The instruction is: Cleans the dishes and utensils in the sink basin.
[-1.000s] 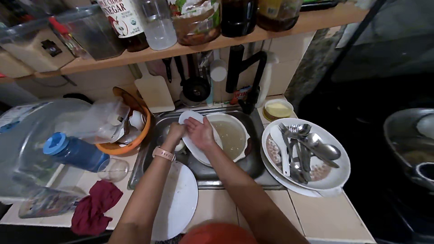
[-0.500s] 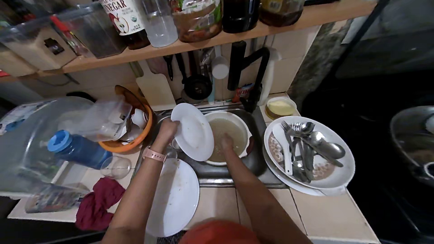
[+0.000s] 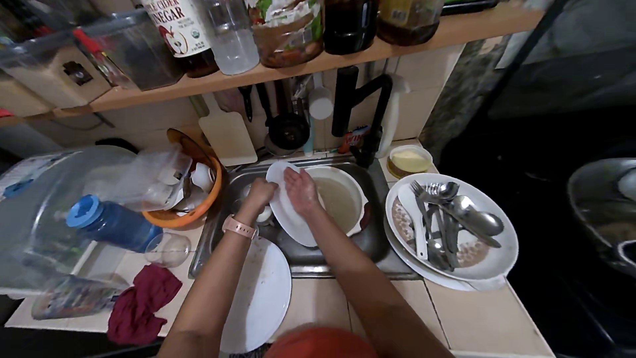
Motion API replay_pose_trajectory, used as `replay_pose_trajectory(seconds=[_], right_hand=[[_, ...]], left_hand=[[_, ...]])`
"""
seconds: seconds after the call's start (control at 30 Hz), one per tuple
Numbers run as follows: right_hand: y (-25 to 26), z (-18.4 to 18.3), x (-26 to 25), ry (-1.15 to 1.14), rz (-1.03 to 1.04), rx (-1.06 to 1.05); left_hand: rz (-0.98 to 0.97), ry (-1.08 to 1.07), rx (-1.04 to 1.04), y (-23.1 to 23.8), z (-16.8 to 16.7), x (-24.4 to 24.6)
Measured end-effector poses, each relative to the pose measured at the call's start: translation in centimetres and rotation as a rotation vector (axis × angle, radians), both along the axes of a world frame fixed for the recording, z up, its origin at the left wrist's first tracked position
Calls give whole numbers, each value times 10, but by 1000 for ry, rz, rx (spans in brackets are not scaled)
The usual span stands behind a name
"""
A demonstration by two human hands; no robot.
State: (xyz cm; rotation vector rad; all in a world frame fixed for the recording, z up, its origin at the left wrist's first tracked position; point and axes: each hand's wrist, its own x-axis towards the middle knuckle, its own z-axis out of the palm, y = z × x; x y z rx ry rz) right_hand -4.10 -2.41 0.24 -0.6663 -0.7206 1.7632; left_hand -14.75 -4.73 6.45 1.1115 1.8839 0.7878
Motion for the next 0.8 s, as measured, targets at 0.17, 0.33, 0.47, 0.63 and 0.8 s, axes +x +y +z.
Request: replay_pose_trajectory(seconds=[0.17,0.33,0.47,0.63,0.8], right_hand=[[-3,2,3,-707,69,282],[23,-74,33,-956,37,52],[12,-100,59,-835,-115,-288],[11,-91,70,-463,-511,-600],[30,-67,55,354,-267,-327]], left_hand=[[-40,-16,3,-12,12,1],[-15,-4,55,-16,14,-20],[22,-10,113,-13,5,-30],[20,39,131,-12,-3,-24],[-19,17,139,-7,-12,-14]])
